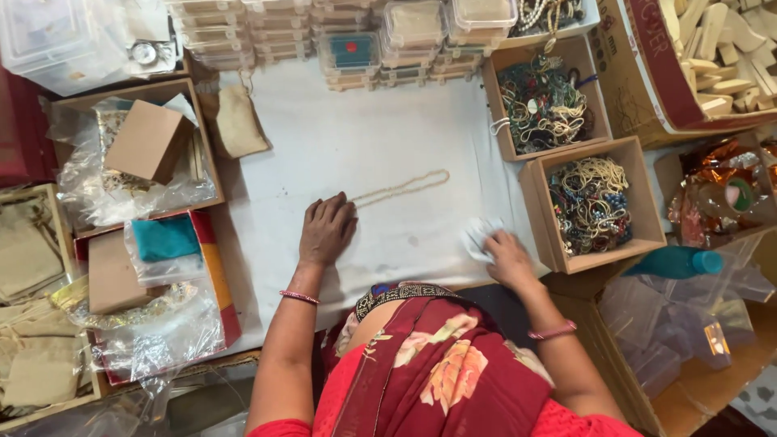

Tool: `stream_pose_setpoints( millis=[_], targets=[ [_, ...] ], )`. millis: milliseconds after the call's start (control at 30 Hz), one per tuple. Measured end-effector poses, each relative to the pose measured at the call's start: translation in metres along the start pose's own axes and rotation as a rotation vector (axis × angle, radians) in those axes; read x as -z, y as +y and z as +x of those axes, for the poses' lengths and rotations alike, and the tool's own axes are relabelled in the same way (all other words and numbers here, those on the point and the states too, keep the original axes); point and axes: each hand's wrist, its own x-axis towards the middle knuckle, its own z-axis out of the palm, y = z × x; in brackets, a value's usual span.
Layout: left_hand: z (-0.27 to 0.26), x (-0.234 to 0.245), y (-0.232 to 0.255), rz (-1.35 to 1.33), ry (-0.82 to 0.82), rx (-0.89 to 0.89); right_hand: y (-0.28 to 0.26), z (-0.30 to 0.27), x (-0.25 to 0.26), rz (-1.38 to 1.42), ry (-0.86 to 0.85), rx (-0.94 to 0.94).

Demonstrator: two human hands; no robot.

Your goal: The person wipes a gold-colored chain with a white cloth on a white table surface. They then place the chain into a small beige pouch and tie it closed. Finally, they place the pouch into a clear plastic container and wipe the container with the cloth.

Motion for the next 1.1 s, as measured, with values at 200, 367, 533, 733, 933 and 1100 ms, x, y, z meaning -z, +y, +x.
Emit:
stream_pose_setpoints(
  millis=[200,367,533,733,933,1100],
  targets=[
    [0.001,0.000,-0.002,-0.019,-0.011,0.005,0.105,-0.008,-0.052,-0.081,-0.356,-0.081],
    [0.000,-0.002,0.000,-0.008,-0.014,0.008,-0.112,0.060,0.063,0.078,0.144,0.300],
    [-0.010,-0.022,-0.017,0.112,-0.133,0.011,-0.225,0.118,0.021,0.036,0.328,0.790],
    [-0.005,-0.005,-0.001,0.005,-0.004,-0.010,-0.170,0.143,-0.016,0.015,0.310,0.551],
    [0.002,-0.004,0.007,-0.009,0.060,0.010,-0.044,0.141,-0.013,-0.153,0.515,0.334],
    [-0.003,-0.006,0.007,0.059,0.054,0.009,-0.078,0.159,0.035,0.204,0.148,-0.271]
  ],
)
